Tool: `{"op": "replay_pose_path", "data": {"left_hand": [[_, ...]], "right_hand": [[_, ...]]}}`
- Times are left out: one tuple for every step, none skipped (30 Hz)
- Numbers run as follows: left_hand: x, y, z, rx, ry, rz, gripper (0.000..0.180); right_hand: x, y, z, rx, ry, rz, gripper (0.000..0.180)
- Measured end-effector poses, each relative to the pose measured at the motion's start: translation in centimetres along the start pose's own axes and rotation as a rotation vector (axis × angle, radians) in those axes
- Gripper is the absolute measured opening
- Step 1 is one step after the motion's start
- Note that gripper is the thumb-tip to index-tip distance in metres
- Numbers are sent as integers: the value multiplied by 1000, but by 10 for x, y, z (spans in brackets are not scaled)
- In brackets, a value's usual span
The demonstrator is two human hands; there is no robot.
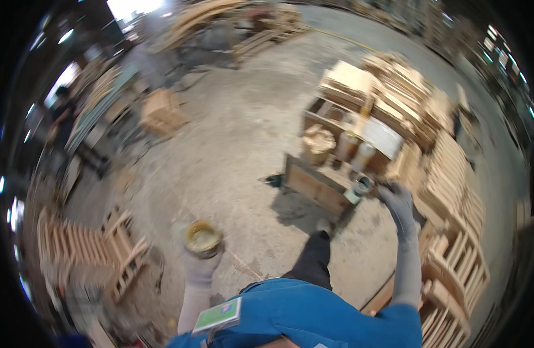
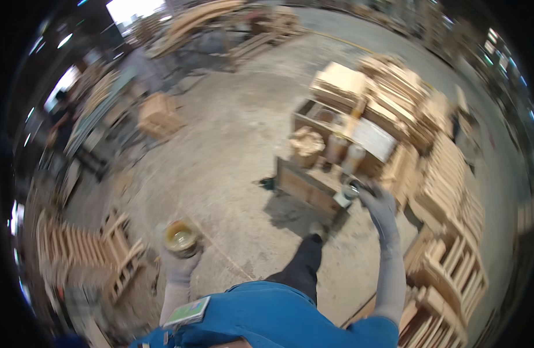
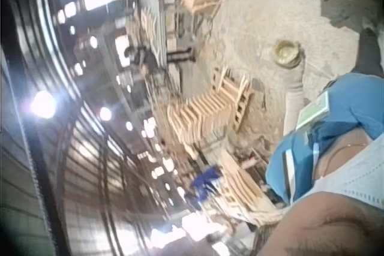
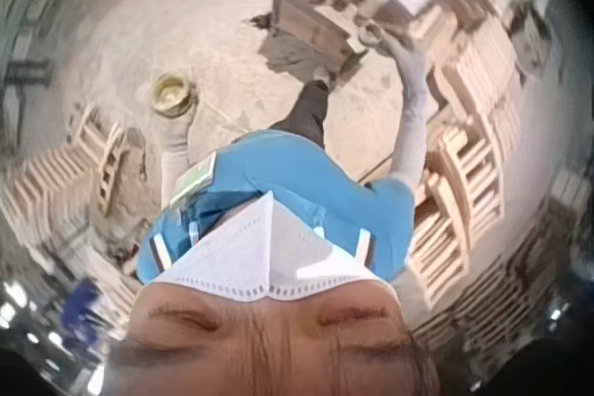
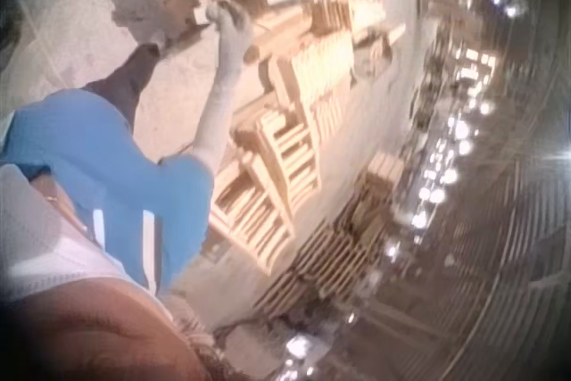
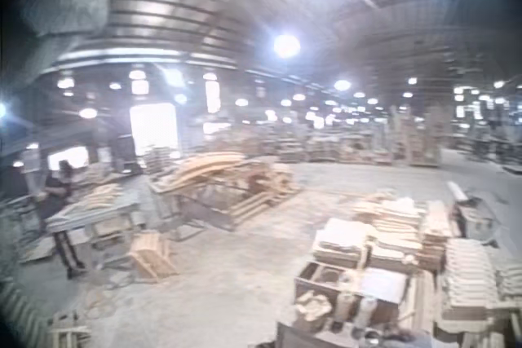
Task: The person applies a yellowish liquid to wooden chair frames using a brush and a small container. They repeatedly dip the brush into the container and coat the joints and surfaces of multiple chair frames on a workbench in a factory setting.
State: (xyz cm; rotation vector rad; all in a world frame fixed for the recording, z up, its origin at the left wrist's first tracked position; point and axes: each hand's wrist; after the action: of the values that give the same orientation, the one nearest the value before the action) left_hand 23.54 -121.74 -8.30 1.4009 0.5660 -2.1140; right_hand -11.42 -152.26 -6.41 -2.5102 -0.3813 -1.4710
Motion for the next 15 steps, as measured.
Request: {"op": "replay_pose_path", "data": {"left_hand": [[13, 10, -7, -167, -546, -153, 45], [21, 27, -10, -252, -904, -267, 44], [35, 53, 9, -258, -914, -306, 44], [40, 74, 24, -284, -918, -325, 44], [41, 92, 43, -319, -926, -332, 44], [45, 106, 66, -350, -913, -286, 45], [50, 123, 92, -372, -916, -306, 45], [49, 134, 114, -422, -904, -307, 46], [48, 143, 131, -471, -903, -291, 47], [53, 150, 144, -478, -878, -334, 46], [52, 156, 150, -481, -873, -316, 45], [52, 162, 159, -493, -857, -302, 45], [48, 164, 163, -505, -848, -275, 45], [48, 172, 166, -474, -845, -267, 46], [42, 172, 171, -483, -809, -240, 46]], "right_hand": [[-1, 33, -8, -25, -36, 2, 21], [-21, 72, -19, -83, -139, -131, 23], [-48, 116, -32, -141, -260, -270, 25], [-67, 154, -39, -142, -386, -274, 25], [-80, 191, -46, -130, -509, -287, 26], [-87, 228, -52, -105, -628, -314, 27], [-93, 263, -58, -57, -771, -282, 26], [-101, 296, -50, 20, -892, -262, 25], [-110, 334, -35, 92, -1016, -266, 24], [-123, 352, -25, 19, -1029, -526, 18], [-143, 378, -17, 41, -1073, -625, 18], [-157, 400, -5, 200, -1216, -443, 22], [-172, 418, 8, 175, -1179, -657, 25], [-197, 435, 7, -19, -1162, -910, 30], [-214, 452, 17, 267, -1247, -740, 30]]}}
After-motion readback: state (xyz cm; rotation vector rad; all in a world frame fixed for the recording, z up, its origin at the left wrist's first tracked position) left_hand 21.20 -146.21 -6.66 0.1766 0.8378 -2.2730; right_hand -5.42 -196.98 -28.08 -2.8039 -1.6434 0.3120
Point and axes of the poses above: each hand's wrist, its own y-axis towards the middle knuckle, its own z-axis out of the palm, x = y × z, and after that the axes turned 10 degrees about -y, right-handed
